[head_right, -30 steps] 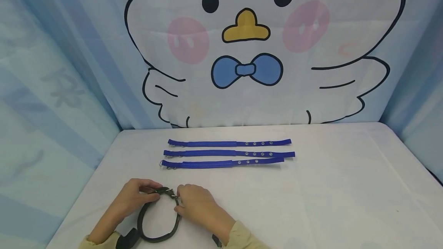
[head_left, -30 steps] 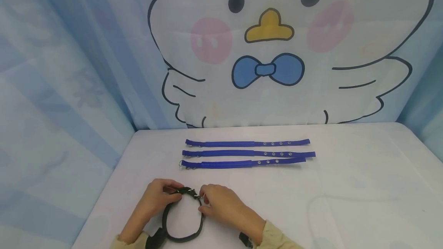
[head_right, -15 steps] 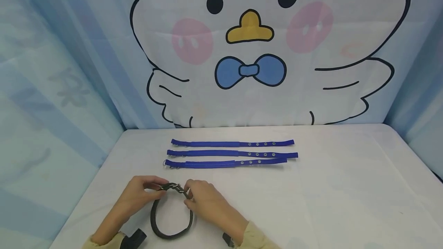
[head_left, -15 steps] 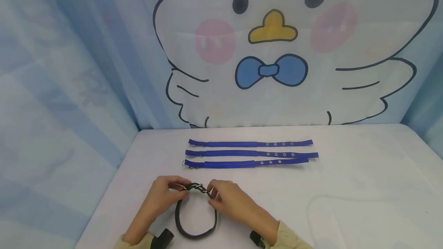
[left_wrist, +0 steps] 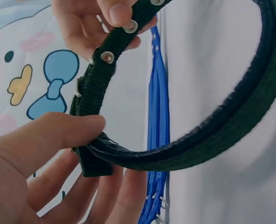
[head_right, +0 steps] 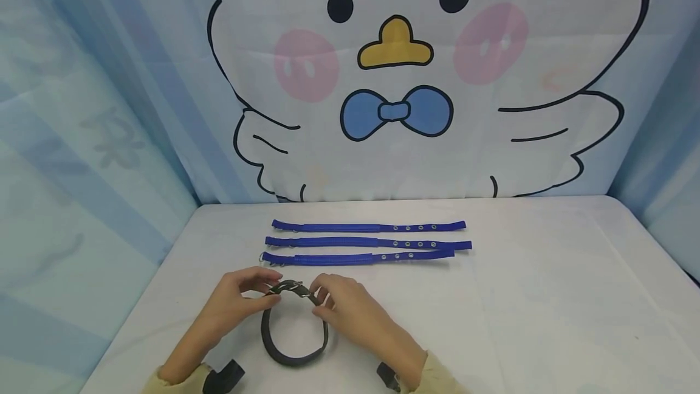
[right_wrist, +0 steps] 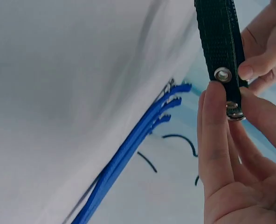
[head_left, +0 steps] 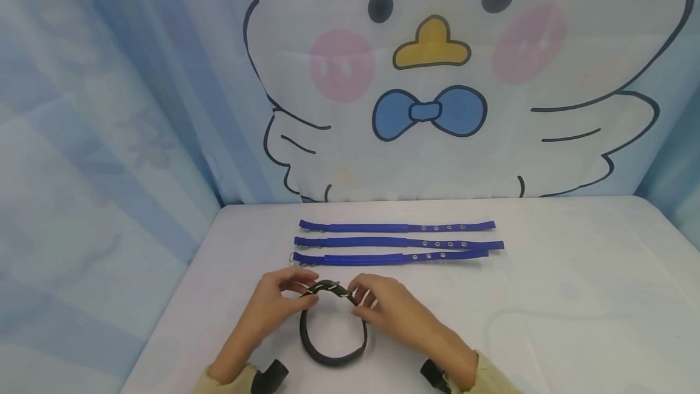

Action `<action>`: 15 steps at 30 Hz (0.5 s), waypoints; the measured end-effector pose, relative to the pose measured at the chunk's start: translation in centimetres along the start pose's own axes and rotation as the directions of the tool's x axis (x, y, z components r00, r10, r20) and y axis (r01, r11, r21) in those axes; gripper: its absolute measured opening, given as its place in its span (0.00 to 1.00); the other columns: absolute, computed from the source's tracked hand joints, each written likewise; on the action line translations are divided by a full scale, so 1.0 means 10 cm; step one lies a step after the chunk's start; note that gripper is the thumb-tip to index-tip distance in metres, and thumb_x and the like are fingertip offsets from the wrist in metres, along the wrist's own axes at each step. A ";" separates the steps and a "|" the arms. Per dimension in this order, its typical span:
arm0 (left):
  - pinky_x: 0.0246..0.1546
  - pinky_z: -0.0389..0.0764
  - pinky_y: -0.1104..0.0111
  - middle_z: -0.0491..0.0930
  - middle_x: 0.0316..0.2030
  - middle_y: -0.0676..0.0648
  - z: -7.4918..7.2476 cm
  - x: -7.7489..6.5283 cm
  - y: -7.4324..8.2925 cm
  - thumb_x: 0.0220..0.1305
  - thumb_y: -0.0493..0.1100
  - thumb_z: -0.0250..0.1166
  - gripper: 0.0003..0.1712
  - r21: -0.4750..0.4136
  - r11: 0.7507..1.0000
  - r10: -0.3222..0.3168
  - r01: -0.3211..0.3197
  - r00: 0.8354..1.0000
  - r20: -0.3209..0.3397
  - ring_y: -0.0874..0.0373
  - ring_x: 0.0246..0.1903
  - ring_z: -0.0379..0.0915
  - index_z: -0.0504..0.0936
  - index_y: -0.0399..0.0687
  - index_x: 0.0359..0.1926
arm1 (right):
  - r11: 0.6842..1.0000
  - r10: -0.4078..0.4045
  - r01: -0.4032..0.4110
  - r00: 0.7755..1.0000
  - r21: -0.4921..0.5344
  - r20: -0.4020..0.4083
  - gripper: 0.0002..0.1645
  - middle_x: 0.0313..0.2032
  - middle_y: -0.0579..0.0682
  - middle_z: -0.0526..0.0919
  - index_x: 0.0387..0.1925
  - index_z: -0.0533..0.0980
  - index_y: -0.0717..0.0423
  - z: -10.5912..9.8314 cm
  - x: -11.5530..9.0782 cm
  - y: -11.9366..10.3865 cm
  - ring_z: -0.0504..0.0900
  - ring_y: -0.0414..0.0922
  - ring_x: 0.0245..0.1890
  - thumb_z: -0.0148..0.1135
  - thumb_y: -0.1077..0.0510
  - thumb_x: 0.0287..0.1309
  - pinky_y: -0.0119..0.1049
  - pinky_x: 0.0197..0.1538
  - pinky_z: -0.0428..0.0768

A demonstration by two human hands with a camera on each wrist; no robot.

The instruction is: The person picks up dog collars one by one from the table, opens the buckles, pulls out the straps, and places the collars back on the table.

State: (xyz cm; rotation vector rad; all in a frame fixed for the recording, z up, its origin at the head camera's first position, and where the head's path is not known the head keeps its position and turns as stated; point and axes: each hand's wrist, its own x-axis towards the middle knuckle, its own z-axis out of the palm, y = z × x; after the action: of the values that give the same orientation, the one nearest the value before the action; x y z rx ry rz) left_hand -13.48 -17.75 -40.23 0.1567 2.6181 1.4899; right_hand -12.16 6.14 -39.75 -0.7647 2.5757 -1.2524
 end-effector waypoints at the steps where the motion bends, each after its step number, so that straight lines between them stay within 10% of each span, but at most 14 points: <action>1: 0.38 0.85 0.66 0.86 0.42 0.48 0.02 0.00 0.01 0.54 0.35 0.75 0.16 -0.016 1.000 0.004 -0.003 1.000 0.012 0.55 0.40 0.81 0.85 0.44 0.46 | 1.000 0.004 -0.004 1.000 -0.001 0.002 0.13 0.37 0.46 0.84 0.47 0.78 0.55 -0.03 -0.02 0.01 0.82 0.38 0.35 0.67 0.62 0.61 0.29 0.37 0.82; 15: 0.37 0.85 0.68 0.87 0.41 0.48 0.24 0.01 0.11 0.58 0.41 0.74 0.14 -0.117 0.993 0.045 -0.032 0.993 0.113 0.56 0.41 0.83 0.86 0.46 0.45 | 0.999 0.020 -0.020 1.000 -0.048 0.001 0.12 0.38 0.44 0.82 0.48 0.78 0.53 -0.30 -0.25 0.14 0.81 0.37 0.37 0.66 0.59 0.64 0.30 0.38 0.83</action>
State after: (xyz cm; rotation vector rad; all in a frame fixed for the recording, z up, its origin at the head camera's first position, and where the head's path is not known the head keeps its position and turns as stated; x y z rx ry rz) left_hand -13.20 -15.18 -40.52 0.2749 2.4462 1.5889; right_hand -11.67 10.21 -39.16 -0.7465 2.6148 -1.1879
